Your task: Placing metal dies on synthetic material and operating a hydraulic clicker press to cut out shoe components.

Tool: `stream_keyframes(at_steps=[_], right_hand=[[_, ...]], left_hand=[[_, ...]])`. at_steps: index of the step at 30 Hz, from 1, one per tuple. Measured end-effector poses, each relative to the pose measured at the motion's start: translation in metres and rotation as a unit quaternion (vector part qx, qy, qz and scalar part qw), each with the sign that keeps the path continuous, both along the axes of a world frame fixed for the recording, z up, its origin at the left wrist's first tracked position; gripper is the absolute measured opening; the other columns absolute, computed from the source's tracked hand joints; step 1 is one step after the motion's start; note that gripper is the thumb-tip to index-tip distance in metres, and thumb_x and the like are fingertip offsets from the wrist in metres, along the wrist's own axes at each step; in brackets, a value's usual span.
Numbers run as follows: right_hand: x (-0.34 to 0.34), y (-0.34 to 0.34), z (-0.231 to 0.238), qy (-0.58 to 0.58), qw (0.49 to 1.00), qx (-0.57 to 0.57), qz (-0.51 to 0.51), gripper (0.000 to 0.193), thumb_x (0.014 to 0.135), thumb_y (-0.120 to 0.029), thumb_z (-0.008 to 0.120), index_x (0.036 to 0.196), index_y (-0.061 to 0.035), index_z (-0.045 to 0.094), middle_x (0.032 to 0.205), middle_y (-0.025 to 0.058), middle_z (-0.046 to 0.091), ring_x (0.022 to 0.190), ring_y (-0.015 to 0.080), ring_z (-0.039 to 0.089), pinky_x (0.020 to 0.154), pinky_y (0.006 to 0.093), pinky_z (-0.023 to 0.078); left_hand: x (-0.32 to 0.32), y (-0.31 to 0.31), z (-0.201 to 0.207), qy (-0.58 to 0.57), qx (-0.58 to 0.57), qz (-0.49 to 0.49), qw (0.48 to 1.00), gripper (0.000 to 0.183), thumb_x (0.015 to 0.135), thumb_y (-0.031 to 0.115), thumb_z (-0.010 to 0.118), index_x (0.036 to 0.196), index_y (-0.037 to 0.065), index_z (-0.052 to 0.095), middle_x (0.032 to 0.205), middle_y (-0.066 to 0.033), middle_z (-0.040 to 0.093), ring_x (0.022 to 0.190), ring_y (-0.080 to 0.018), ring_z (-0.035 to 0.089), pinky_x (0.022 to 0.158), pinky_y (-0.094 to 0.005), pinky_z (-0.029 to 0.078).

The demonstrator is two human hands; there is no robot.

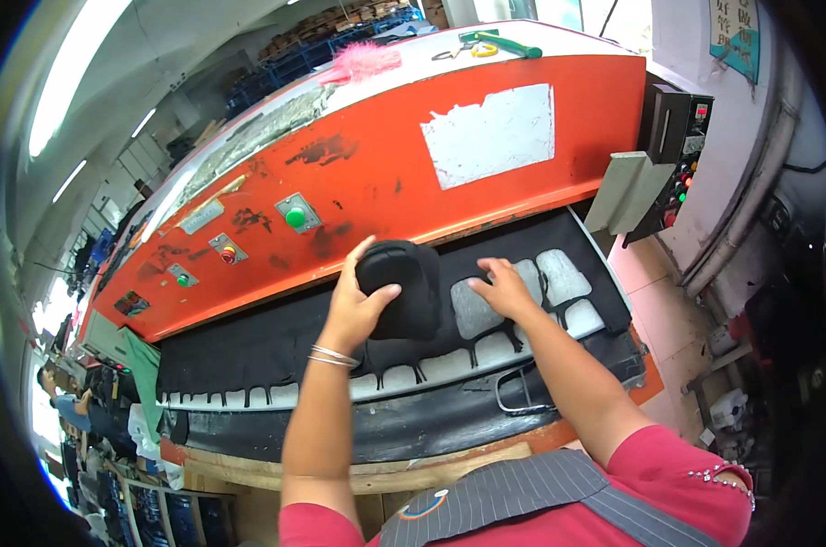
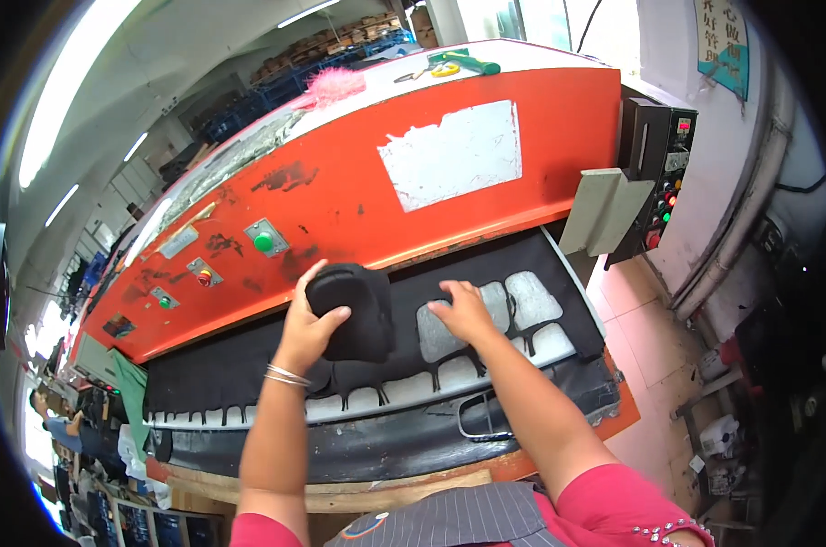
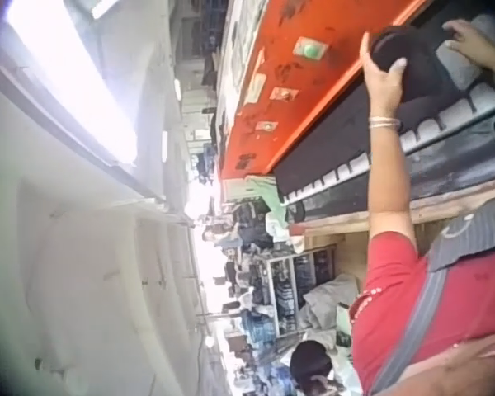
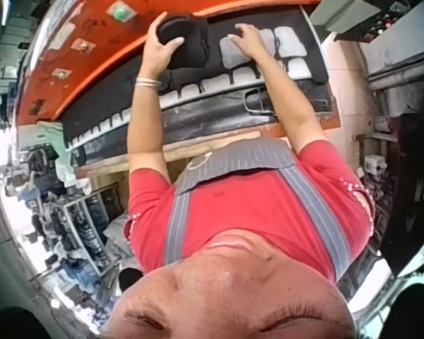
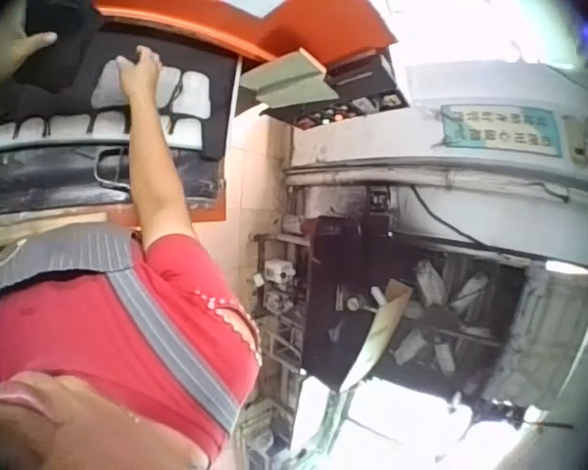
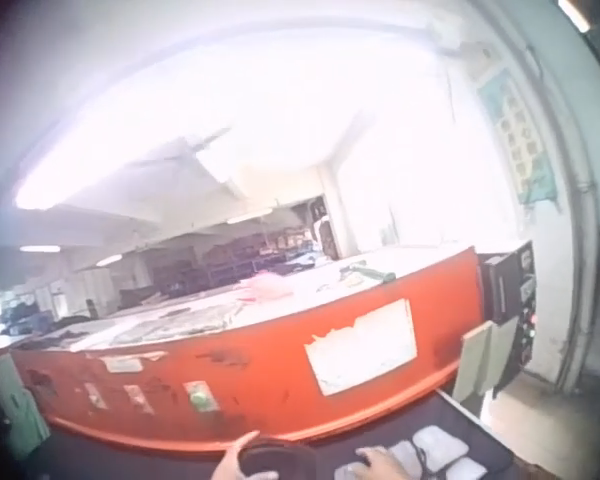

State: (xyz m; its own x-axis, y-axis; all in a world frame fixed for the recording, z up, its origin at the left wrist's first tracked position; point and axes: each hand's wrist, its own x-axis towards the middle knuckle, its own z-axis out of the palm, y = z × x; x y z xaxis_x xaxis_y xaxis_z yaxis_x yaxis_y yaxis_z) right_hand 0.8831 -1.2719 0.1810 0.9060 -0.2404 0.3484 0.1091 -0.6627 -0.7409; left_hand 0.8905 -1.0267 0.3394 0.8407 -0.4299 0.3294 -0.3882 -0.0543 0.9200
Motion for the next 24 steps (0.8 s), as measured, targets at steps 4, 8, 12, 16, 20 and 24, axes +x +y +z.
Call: stream_keyframes(at_steps=[4, 8, 12, 16, 20, 24], right_hand=[[0.027, 0.062, -0.001, 0.214, 0.946, 0.238, -0.060, 0.055, 0.081, -0.036, 0.073, 0.117, 0.0027, 0.057, 0.110, 0.0209, 0.062, 0.103, 0.0313, 0.060, 0.086, 0.0409, 0.050], [0.045, 0.080, 0.004, 0.347, 0.854, 0.388, 0.001, 0.052, 0.084, -0.044, 0.069, 0.102, 0.0043, 0.062, 0.087, 0.0137, 0.059, 0.084, 0.0243, 0.060, 0.067, 0.0407, 0.049], [0.045, 0.110, 0.036, 0.387, 0.874, 0.289, -0.058, 0.054, 0.088, -0.053, 0.061, 0.094, 0.0016, 0.063, 0.077, 0.0091, 0.055, 0.078, 0.0197, 0.058, 0.060, 0.0408, 0.045], [0.056, 0.101, -0.008, 0.326, 0.866, 0.372, -0.072, 0.065, 0.094, -0.062, 0.044, 0.108, -0.0004, 0.061, 0.091, 0.0101, 0.061, 0.078, 0.0208, 0.056, 0.068, 0.0383, 0.045], [0.049, 0.115, -0.005, 0.197, 0.801, 0.565, 0.004, 0.069, 0.094, -0.064, 0.040, 0.118, -0.0011, 0.054, 0.103, 0.0149, 0.063, 0.090, 0.0232, 0.063, 0.076, 0.0384, 0.050], [0.035, 0.123, -0.006, 0.246, 0.755, 0.607, -0.028, 0.074, 0.090, -0.068, 0.045, 0.117, 0.0007, 0.052, 0.089, 0.0110, 0.062, 0.076, 0.0207, 0.060, 0.076, 0.0332, 0.050]], left_hand=[[0.027, 0.047, 0.012, -0.297, 0.528, -0.121, 0.786, 0.045, 0.072, 0.007, 0.074, 0.116, 0.013, 0.064, 0.112, -0.0052, 0.067, 0.103, -0.0265, 0.062, 0.089, -0.0393, 0.049], [0.064, 0.083, -0.059, -0.351, 0.621, -0.192, 0.674, 0.032, 0.073, 0.016, 0.075, 0.104, 0.016, 0.069, 0.100, -0.0029, 0.065, 0.103, -0.0238, 0.058, 0.087, -0.0360, 0.044], [0.078, 0.084, -0.062, -0.364, 0.647, -0.201, 0.639, 0.022, 0.075, 0.015, 0.070, 0.097, 0.014, 0.071, 0.105, -0.0019, 0.063, 0.107, -0.0225, 0.056, 0.087, -0.0354, 0.044], [0.086, 0.036, -0.070, -0.495, 0.520, -0.242, 0.653, 0.015, 0.079, 0.017, 0.059, 0.083, 0.011, 0.072, 0.120, -0.0029, 0.059, 0.119, -0.0205, 0.051, 0.090, -0.0376, 0.044], [0.098, 0.031, -0.085, -0.578, 0.454, -0.262, 0.625, 0.017, 0.082, 0.018, 0.058, 0.087, 0.010, 0.072, 0.145, -0.0065, 0.045, 0.129, -0.0184, 0.045, 0.091, -0.0374, 0.043], [0.092, 0.037, -0.087, -0.488, 0.533, -0.287, 0.629, 0.013, 0.081, 0.017, 0.059, 0.086, 0.014, 0.071, 0.115, -0.0033, 0.061, 0.111, -0.0168, 0.054, 0.092, -0.0352, 0.040]])
